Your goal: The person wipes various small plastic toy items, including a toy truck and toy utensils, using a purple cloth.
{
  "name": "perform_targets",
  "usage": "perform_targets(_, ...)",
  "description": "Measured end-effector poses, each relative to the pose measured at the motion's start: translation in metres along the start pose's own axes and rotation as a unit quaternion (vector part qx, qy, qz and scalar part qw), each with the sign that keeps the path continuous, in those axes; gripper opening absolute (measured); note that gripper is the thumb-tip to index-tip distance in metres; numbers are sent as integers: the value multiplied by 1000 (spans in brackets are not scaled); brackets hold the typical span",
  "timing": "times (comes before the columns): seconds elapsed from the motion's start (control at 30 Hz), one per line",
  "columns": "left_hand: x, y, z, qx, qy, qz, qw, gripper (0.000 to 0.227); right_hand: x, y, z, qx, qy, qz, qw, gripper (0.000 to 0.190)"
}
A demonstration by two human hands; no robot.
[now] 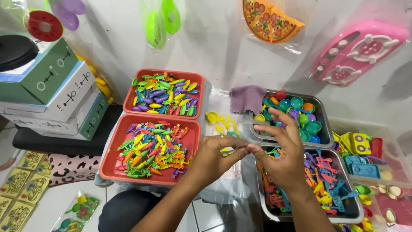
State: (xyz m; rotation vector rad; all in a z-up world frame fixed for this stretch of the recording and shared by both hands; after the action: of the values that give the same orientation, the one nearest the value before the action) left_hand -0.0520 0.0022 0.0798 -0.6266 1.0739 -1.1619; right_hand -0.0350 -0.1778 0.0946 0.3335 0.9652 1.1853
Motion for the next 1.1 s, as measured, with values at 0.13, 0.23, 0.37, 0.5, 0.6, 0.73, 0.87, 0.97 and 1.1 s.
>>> perform_targets(0.13,0,14,-1,-2,-6,-48,999,11,4,-20,0,-12,-18,100,995,46)
perform_targets(0.23,-15,24,5,-36,-32,-147,988,14,1,-33,0,56,-43,184,980,57)
perform_targets(0.37,-51,58,17,-74,-23,-209,975,17,4,-52,-4,128,-57,98,985,42)
perform_targets(0.5,-80,68,18,-105,-61,-234,965,21,38,-56,-7,149,213,-97,961,39)
perform_targets(0.6,-83,78,16,-117,-63,-262,956,22,65,-54,-7,110,310,-168,929,40)
perform_targets(0.73,-84,72,13,-89,-26,-278,956,19,88,-37,4,113,352,-273,888,49)
perform_targets(0.87,-85,67,11,-76,-23,-291,953,19,101,-39,1,158,375,-325,854,52)
perform_targets(0.97,-87,63,10,-66,-17,-288,955,20,97,-24,5,200,356,-319,856,61)
perform_targets(1.1,-86,68,10,-68,-16,-284,956,21,78,-30,9,249,323,-155,900,79)
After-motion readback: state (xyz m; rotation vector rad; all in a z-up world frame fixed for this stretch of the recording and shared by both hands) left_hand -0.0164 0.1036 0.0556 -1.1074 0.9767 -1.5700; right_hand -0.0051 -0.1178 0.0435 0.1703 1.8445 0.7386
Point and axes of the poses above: each hand's wrist, its own z-axis towards the middle knuckle, its own x-axis out of the palm, y = z × x, the point moved 2 cm from there along z, towards the middle knuckle, and after that the axes turned 8 degrees about z, right-handed, at the moved point
